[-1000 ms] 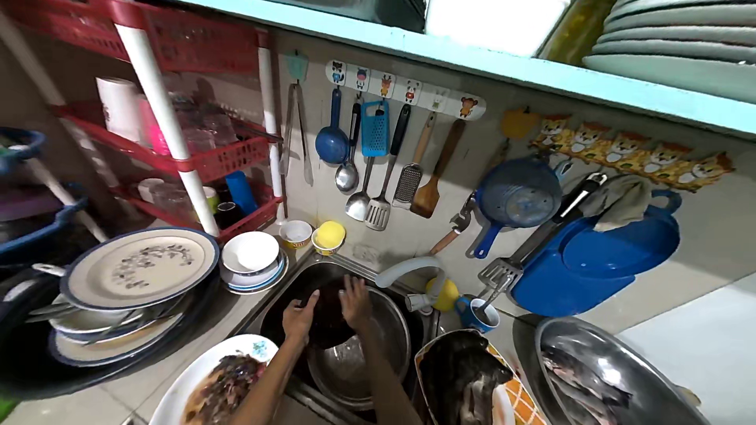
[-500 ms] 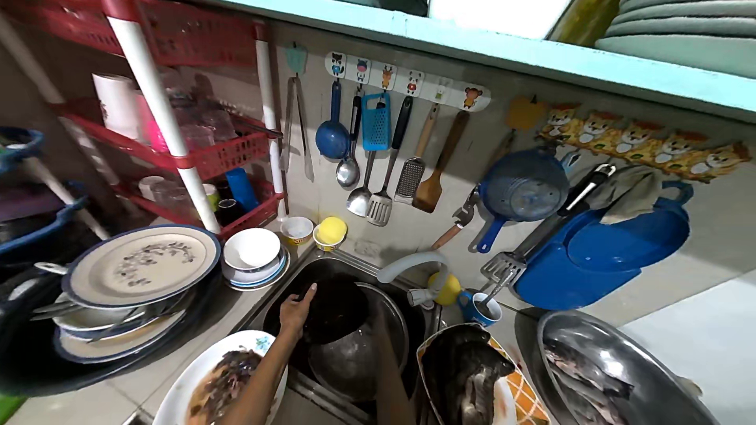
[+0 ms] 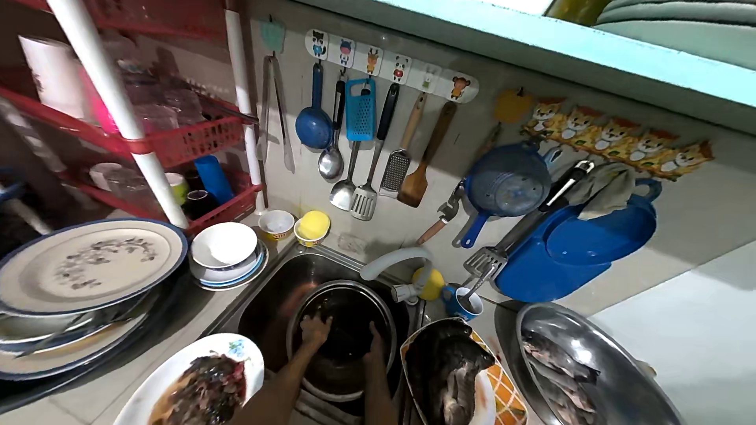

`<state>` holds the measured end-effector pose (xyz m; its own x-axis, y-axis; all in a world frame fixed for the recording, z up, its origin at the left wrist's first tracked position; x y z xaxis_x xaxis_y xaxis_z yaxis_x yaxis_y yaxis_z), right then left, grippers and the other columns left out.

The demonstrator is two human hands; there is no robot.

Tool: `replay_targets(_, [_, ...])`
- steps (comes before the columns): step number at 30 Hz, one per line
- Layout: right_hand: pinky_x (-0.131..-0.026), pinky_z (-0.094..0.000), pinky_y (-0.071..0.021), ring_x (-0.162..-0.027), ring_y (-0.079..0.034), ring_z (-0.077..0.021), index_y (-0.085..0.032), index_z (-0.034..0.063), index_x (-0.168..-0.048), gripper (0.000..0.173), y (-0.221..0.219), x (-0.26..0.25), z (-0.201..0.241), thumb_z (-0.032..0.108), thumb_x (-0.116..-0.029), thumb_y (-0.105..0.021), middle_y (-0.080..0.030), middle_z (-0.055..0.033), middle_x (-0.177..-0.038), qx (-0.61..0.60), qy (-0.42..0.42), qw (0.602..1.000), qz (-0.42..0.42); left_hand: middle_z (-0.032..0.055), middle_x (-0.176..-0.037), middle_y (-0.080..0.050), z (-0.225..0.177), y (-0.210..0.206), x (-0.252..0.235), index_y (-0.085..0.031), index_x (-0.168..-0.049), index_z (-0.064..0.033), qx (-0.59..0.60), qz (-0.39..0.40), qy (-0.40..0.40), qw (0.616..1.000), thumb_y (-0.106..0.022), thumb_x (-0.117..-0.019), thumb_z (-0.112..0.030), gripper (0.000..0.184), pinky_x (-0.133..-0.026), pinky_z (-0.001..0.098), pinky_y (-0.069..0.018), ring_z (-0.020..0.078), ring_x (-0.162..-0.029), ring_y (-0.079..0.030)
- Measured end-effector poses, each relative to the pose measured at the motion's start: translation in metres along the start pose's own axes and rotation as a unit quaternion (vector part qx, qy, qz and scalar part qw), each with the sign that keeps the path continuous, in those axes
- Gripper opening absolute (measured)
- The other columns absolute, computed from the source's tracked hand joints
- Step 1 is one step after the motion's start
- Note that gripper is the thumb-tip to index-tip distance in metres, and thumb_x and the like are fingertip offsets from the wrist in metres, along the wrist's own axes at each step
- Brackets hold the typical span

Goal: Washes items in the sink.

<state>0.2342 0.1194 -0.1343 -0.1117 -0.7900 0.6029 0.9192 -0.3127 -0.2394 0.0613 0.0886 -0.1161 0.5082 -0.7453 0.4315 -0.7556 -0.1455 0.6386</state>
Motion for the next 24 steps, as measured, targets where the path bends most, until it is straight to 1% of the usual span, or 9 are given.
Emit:
replay_targets(4, [-0.106, -0.0552, -0.0459, -0.129, -0.055, -0.0334, -0.048, -0.0011, -0.145, 0.049, 0.0, -0.015, -0.026, 0.029, -0.107, -0.054, -0.055, -0.0223, -0.144, -0.046, -0.025, 0.998, 0.025, 0.0269, -0.168, -0.013, 0.011, -0.032, -0.008, -0.042, -0.155, -0.0057, -0.133, 0.022, -0.119, 0.984, -0.057, -0.1007, -0.053, 0.074, -0.125, 0.058, -0.0156, 0.0472, -0.156, -0.008])
replay_targets(6, [-0.102, -0.0522, -0.0484, -0.123, -0.058, -0.0323, -0.05, -0.0031, -0.142, 0.045, -0.005, -0.018, -0.034, 0.025, -0.1075, -0.053, -0.057, -0.0229, -0.14, -0.033, -0.03, 0.998, 0.036, 0.0205, -0.171, -0.01, 0.015, -0.042, -0.009, -0.035, -0.16, -0.0103, -0.175, 0.037, -0.15, 0.972, -0.049, -0.101, -0.062, 0.08, -0.125, 0.0605, -0.0111, 0.0438, -0.158, -0.003])
replay_targets(9, [-0.111, -0.0548, -0.0417, -0.134, -0.051, -0.0368, -0.048, -0.0069, -0.144, 0.05, -0.005, -0.022, -0.045, 0.022, -0.1053, -0.059, -0.051, -0.0263, -0.147, 0.076, -0.037, 0.996, 0.02, 0.0154, -0.173, 0.001, 0.024, -0.05, -0.01, -0.015, -0.166, -0.0141, -0.203, 0.075, -0.136, 0.967, -0.045, -0.1022, -0.064, 0.086, -0.122, 0.0678, 0.002, 0.0412, -0.158, 0.008])
replay_targets(11, [-0.113, -0.0547, -0.0389, -0.137, -0.048, -0.0382, -0.046, -0.0077, -0.146, 0.052, -0.005, -0.022, -0.049, 0.021, -0.1046, -0.061, -0.048, -0.0277, -0.15, 0.126, -0.045, 0.991, -0.001, 0.0212, -0.171, 0.001, 0.035, -0.048, -0.016, -0.016, -0.166, -0.0124, -0.195, 0.062, -0.124, 0.971, -0.049, -0.101, -0.063, 0.088, -0.123, 0.0667, 0.0028, 0.0441, -0.157, 0.006])
replay_targets(14, [-0.113, -0.0556, -0.0375, -0.138, -0.046, -0.0398, -0.044, -0.007, -0.148, 0.054, -0.004, -0.021, -0.046, 0.021, -0.1048, -0.061, -0.046, -0.0287, -0.151, 0.144, -0.059, 0.987, -0.032, 0.0275, -0.169, -0.002, 0.044, -0.045, -0.026, -0.018, -0.163, -0.0031, -0.169, 0.041, -0.098, 0.98, -0.05, -0.1029, -0.058, 0.088, -0.127, 0.0587, -0.0055, 0.0442, -0.158, -0.001])
replay_targets(17, [-0.112, -0.0556, -0.0388, -0.137, -0.047, -0.0399, -0.042, -0.0053, -0.15, 0.055, 0.001, -0.018, -0.042, 0.021, -0.1053, -0.06, -0.046, -0.0285, -0.151, 0.134, -0.058, 0.988, -0.043, 0.0276, -0.169, -0.003, 0.035, -0.057, -0.02, -0.021, -0.162, -0.0002, -0.155, 0.026, -0.107, 0.982, -0.052, -0.0998, -0.062, 0.093, -0.126, 0.0609, -0.0001, 0.0428, -0.158, 0.001])
replay_targets(20, [-0.11, -0.0557, -0.0415, -0.133, -0.051, -0.0399, -0.044, -0.0051, -0.148, 0.052, 0.007, -0.022, -0.041, 0.022, -0.106, -0.059, -0.05, -0.0286, -0.147, 0.142, -0.052, 0.987, -0.048, 0.0183, -0.172, -0.004, 0.013, -0.084, -0.008, -0.017, -0.165, -0.0084, -0.225, 0.084, -0.22, 0.945, -0.044, -0.105, -0.056, 0.081, -0.12, 0.0696, 0.0081, 0.0388, -0.159, 0.006])
replay_targets(22, [-0.108, -0.054, -0.0436, -0.128, -0.055, -0.0394, -0.048, -0.0086, -0.143, 0.045, 0.011, -0.02, -0.039, 0.02, -0.1082, -0.053, -0.053, -0.03, -0.142, 0.157, -0.047, 0.986, -0.034, 0.0102, -0.173, -0.012, 0.001, -0.103, -0.002, -0.021, -0.164, -0.0096, -0.238, 0.163, -0.338, 0.896, -0.041, -0.1097, -0.037, 0.064, -0.122, 0.0648, 0.0092, 0.0319, -0.16, -0.001])
replay_targets(24, [-0.106, -0.0514, -0.0456, -0.123, -0.058, -0.0364, -0.052, -0.0096, -0.139, 0.041, 0.011, -0.017, -0.036, 0.019, -0.1087, -0.052, -0.057, -0.0288, -0.138, 0.137, -0.049, 0.989, -0.027, 0.0101, -0.172, -0.018, -0.003, -0.106, -0.004, -0.025, -0.163, -0.0066, -0.242, 0.208, -0.392, 0.863, -0.037, -0.111, -0.03, 0.058, -0.125, 0.061, 0.0065, 0.0293, -0.16, -0.006])
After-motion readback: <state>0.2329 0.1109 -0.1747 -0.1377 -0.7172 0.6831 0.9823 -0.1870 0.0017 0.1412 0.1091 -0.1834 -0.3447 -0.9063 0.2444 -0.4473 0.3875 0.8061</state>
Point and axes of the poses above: each hand's wrist, its own x-axis away from the middle knuckle, its own y-axis out of the back of the hand, z = x × y, the point moved 3 cm from there along -x, towards the middle knuckle
